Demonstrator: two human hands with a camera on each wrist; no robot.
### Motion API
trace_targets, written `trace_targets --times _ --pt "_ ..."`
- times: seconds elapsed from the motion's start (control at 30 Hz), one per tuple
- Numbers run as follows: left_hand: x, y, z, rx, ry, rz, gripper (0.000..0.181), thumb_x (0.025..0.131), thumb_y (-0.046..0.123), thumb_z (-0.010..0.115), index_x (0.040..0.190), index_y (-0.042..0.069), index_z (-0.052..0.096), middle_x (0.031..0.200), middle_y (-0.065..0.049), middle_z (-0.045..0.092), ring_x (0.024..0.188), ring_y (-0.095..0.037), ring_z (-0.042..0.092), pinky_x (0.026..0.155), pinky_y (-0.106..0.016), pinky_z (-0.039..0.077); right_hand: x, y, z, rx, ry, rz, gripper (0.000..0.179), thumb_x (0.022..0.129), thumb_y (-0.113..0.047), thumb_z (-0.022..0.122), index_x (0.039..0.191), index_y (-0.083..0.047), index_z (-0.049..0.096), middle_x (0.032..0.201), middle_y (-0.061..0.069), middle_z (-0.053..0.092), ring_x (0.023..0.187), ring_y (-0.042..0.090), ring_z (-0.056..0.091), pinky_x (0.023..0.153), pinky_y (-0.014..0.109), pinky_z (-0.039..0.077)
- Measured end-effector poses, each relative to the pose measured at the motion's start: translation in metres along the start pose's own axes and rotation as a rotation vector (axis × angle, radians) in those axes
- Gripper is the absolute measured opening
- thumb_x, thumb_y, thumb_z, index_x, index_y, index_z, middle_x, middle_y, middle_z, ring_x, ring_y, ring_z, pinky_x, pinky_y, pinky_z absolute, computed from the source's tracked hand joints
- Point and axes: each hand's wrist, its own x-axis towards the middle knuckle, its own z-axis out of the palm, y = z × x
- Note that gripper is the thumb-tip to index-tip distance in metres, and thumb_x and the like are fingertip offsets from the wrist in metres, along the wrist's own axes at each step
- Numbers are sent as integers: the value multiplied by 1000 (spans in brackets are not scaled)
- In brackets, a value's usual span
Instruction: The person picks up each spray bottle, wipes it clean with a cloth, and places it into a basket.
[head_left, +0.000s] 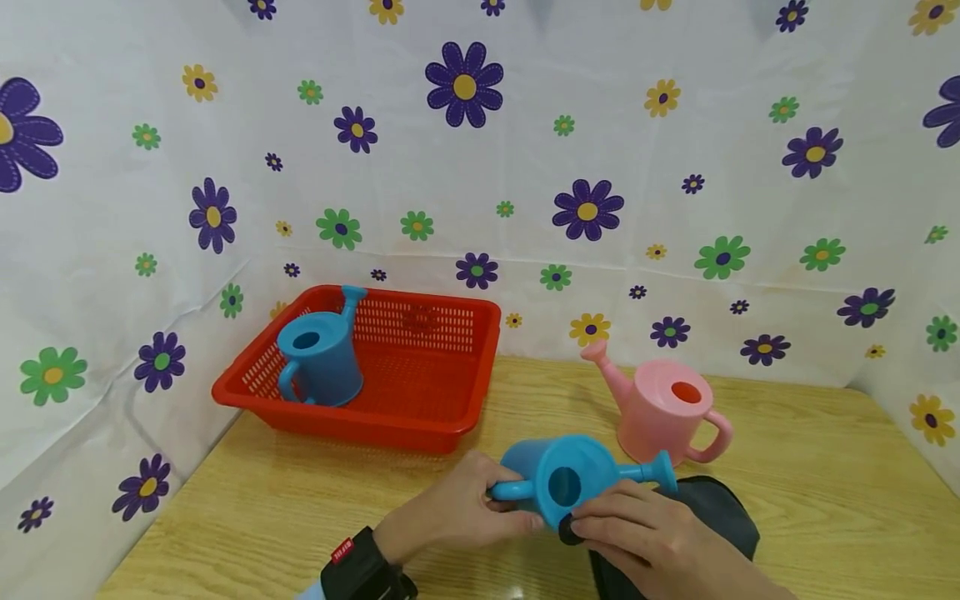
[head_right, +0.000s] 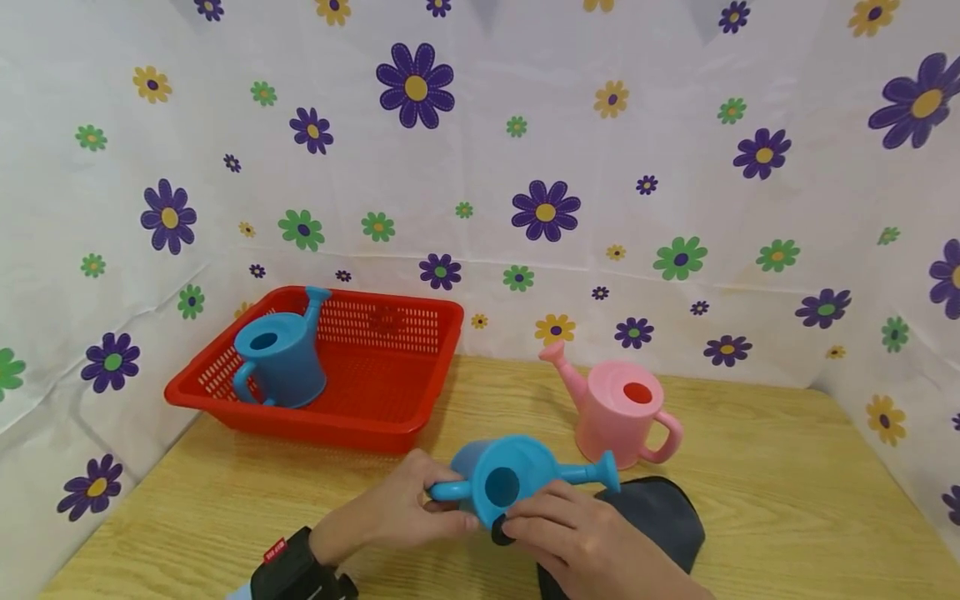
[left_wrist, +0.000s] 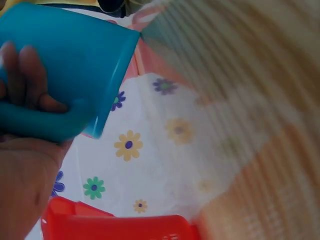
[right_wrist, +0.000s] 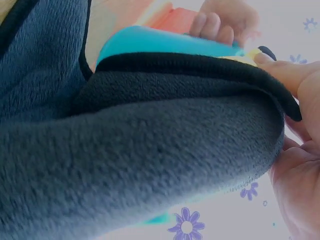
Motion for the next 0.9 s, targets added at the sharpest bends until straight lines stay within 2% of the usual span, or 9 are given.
trace_targets --times 0.1,0.3,0.37,0.43,0.53,0.6,0.7,0.8,0.9 --pt "-1 2 -5 -45 -34 -103 40 96 31 65 62 10 62 51 6 38 44 -3 33 45 -19 24 -2 2 -3 -74 -15 1 33 100 -34 54 123 -15 69 116 -5 70 102 11 64 93 17 51" --pt "1 4 -14 33 -94 -252 40 98 44 58 75 17 77 49 7 38 44 -6 34 46 -20 23 -9 8 -21 -278 -77 39 44 106 -41 33 130 -22 65 125 0 61 108 16 60 86 33 57" --pt "1 3 -15 49 -107 -275 40 98 45 58 78 17 79 49 6 38 44 -7 35 46 -20 23 -12 18 -37 -383 -3 30 49 108 -40 28 126 -18 68 119 4 64 102 18 63 87 29 55" --pt "1 3 -15 65 -114 -280 39 97 45 59 82 16 79 49 7 38 46 -6 36 48 -20 24 -16 32 -58 -516 95 34 50 110 -36 27 123 -13 69 114 10 65 98 24 64 98 20 47" --pt "0 3 -14 107 -121 -253 41 96 46 61 75 13 75 49 9 39 47 -4 39 48 -19 26 -21 51 -88 -688 202 81 50 111 -30 24 122 -8 68 116 22 62 99 36 63 109 16 28" --pt "0 3 -12 133 -123 -215 43 95 46 63 69 12 71 49 11 41 48 -2 42 49 -18 28 -22 56 -97 -743 224 87 51 111 -29 22 123 -8 67 118 26 60 99 38 62 108 18 28" --pt "1 4 -8 154 -129 -174 47 94 46 64 60 14 62 49 14 41 47 0 43 50 -17 29 -14 50 -87 -683 240 61 48 110 -29 27 121 -9 69 116 24 61 94 34 64 92 26 50" --pt "3 5 -4 151 -129 -162 47 94 46 63 58 17 59 49 14 41 46 -1 42 50 -17 29 -2 37 -59 -554 217 34 45 109 -35 36 120 -9 70 116 20 61 95 29 63 73 38 58" --pt "5 5 -1 146 -135 -160 47 94 47 63 58 18 58 49 13 39 44 -2 40 48 -18 27 6 26 -33 -436 130 62 44 105 -41 44 124 -10 69 121 15 60 102 25 62 80 36 58"
